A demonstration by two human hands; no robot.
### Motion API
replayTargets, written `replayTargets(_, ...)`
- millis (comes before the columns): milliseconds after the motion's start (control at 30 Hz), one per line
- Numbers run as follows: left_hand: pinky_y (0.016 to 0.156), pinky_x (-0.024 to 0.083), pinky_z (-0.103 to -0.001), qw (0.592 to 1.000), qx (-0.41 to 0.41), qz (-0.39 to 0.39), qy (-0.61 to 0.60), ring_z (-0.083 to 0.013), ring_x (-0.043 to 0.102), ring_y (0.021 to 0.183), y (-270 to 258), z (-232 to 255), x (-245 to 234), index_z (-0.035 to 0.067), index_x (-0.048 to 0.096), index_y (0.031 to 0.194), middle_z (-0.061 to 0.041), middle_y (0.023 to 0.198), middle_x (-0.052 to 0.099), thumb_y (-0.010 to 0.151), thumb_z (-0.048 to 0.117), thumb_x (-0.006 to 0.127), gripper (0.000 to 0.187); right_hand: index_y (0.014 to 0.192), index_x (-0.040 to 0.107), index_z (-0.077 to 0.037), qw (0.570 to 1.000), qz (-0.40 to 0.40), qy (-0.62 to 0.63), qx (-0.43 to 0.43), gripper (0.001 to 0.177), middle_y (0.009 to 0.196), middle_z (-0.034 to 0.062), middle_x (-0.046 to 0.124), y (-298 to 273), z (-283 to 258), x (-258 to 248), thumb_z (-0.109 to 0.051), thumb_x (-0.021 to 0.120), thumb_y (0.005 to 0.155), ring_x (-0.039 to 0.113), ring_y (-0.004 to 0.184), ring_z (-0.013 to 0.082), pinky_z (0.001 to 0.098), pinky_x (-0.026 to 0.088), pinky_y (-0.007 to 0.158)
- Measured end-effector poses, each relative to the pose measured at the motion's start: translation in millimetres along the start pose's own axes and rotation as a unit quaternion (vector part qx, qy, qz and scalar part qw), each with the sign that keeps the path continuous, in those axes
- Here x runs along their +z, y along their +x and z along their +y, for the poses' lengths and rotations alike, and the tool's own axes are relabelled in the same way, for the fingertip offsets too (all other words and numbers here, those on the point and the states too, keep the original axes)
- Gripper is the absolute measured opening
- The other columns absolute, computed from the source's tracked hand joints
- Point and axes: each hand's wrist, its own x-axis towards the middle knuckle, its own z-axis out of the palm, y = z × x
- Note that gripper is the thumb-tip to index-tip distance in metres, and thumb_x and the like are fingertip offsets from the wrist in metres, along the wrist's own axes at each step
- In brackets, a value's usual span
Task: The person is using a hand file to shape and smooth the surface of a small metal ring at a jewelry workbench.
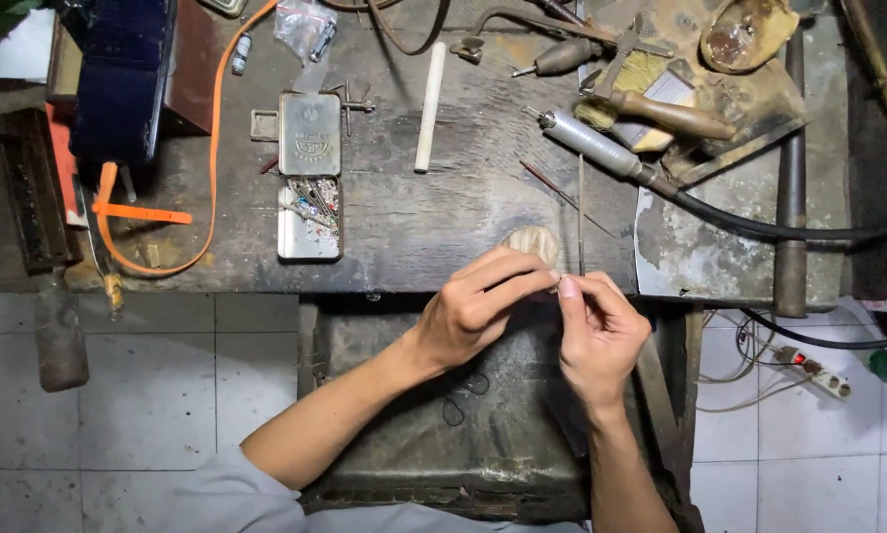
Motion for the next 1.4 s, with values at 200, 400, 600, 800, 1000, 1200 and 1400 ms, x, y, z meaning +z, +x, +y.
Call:
replayTargets(200,0.084,0.061,-0.043,0.999,0.021,0.046,0.002,-0.0333,0.07,0.089,12,8,-3,0.0,0.072,0.105,-0.015,0.099,0.07,0.106,-0.001,0.05,0.023,0.102,0.074,0.007,1.0,0.011,-0.001,-0.002,0.009,0.076,0.0149,0.063,3,-16,5,0.006,0.066,0.098,0.057,0.076,0.0118,0.0293,0.05,0.064)
replayTargets(400,0.081,0.061,-0.042,0.998,0.026,0.062,0.012,-0.0309,0.07,0.085,10,6,0,0.0,0.073,0.101,-0.013,0.096,0.07,0.104,-0.003,0.052,0.022,0.102,0.074,0.008,0.999,0.024,0.024,-0.004,0.009,0.077,0.016,0.064,8,-9,8,0.007,0.067,0.097,0.06,0.076,0.0144,0.0307,0.053,0.066)
replayTargets(600,0.066,0.06,-0.037,0.994,0.011,0.103,0.042,-0.0278,0.066,0.066,12,15,6,0.001,0.073,0.092,-0.01,0.08,0.066,0.097,0.001,0.067,0.007,0.1,0.073,0.008,0.998,0.051,0.041,-0.007,0.007,0.076,0.0134,0.062,18,-6,20,0.007,0.066,0.099,0.059,0.069,0.0122,0.0277,0.056,0.061)
replayTargets(800,0.045,0.05,-0.031,0.99,0.016,0.085,0.109,-0.0266,0.056,0.045,12,12,-8,0.004,0.055,0.067,-0.007,0.053,0.047,0.097,0.008,0.071,0.035,0.096,0.074,0.006,0.996,0.048,-0.032,-0.066,0.005,0.073,0.0143,0.061,21,-5,26,0.006,0.069,0.097,0.057,0.064,0.0152,0.0318,0.052,0.057)
replayTargets(1000,0.074,0.057,-0.044,0.927,0.0,0.126,0.354,-0.0353,0.069,0.08,36,29,-86,-0.002,0.073,0.1,-0.016,0.085,0.07,0.093,0.001,0.076,0.009,0.095,0.074,0.002,0.994,0.062,-0.06,-0.066,0.006,0.071,0.011,0.061,19,1,31,0.004,0.07,0.098,0.052,0.059,0.0107,0.0252,0.045,0.051)
replayTargets(1200,0.096,0.05,-0.052,0.78,-0.186,0.164,0.575,-0.0415,0.046,0.121,30,36,-195,-0.009,0.061,0.123,-0.026,0.133,0.05,0.095,0.016,0.096,0.051,0.099,0.068,0.0,0.997,0.037,-0.061,-0.03,0.009,0.088,0.0057,0.062,14,-1,29,-0.005,0.063,0.105,0.039,0.061,0.0048,0.0195,0.028,0.053)
replayTargets(1400,0.105,0.03,-0.076,0.708,-0.338,0.121,0.609,-0.0532,0.023,0.135,27,-9,-233,-0.001,0.067,0.126,-0.027,0.152,0.028,0.092,0.031,0.102,0.058,0.101,0.067,0.001,0.996,0.031,-0.062,-0.05,0.008,0.089,0.0072,0.064,13,6,28,-0.005,0.063,0.105,0.033,0.055,0.0037,0.0189,0.023,0.047)
